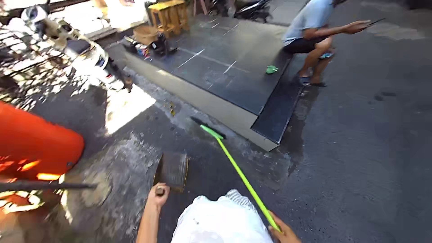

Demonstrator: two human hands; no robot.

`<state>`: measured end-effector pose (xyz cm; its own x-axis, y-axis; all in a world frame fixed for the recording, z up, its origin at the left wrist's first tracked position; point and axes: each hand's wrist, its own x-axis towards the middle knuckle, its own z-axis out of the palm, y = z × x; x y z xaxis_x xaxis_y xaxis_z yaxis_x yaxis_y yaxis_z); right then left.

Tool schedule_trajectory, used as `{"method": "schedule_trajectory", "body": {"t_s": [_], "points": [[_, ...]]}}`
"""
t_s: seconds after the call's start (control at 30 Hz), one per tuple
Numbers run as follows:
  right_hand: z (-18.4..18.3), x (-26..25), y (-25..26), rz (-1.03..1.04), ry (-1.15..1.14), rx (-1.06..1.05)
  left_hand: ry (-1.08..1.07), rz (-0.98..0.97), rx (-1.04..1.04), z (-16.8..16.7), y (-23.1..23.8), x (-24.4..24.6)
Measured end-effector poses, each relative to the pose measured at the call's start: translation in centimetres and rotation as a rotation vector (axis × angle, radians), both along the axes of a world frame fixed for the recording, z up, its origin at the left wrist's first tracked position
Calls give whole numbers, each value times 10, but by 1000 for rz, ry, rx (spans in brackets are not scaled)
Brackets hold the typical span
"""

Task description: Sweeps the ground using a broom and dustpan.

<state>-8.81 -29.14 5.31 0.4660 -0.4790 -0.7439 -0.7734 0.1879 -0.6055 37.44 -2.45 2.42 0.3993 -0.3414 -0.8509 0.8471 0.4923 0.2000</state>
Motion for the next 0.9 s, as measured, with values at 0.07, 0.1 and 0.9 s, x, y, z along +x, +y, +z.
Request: {"method": "schedule_trajectory", "body": {"t_s": [0.07, 0.1, 0.9], "points": [[16, 53, -19, 54, 95, -99, 26, 53, 74, -1, -6, 37], [26, 78, -30, 93, 120, -108, 26, 55, 100, -5, -10, 55], [-50, 841, -357, 613, 124, -360, 65, 209, 397, -76, -314, 667]]}}
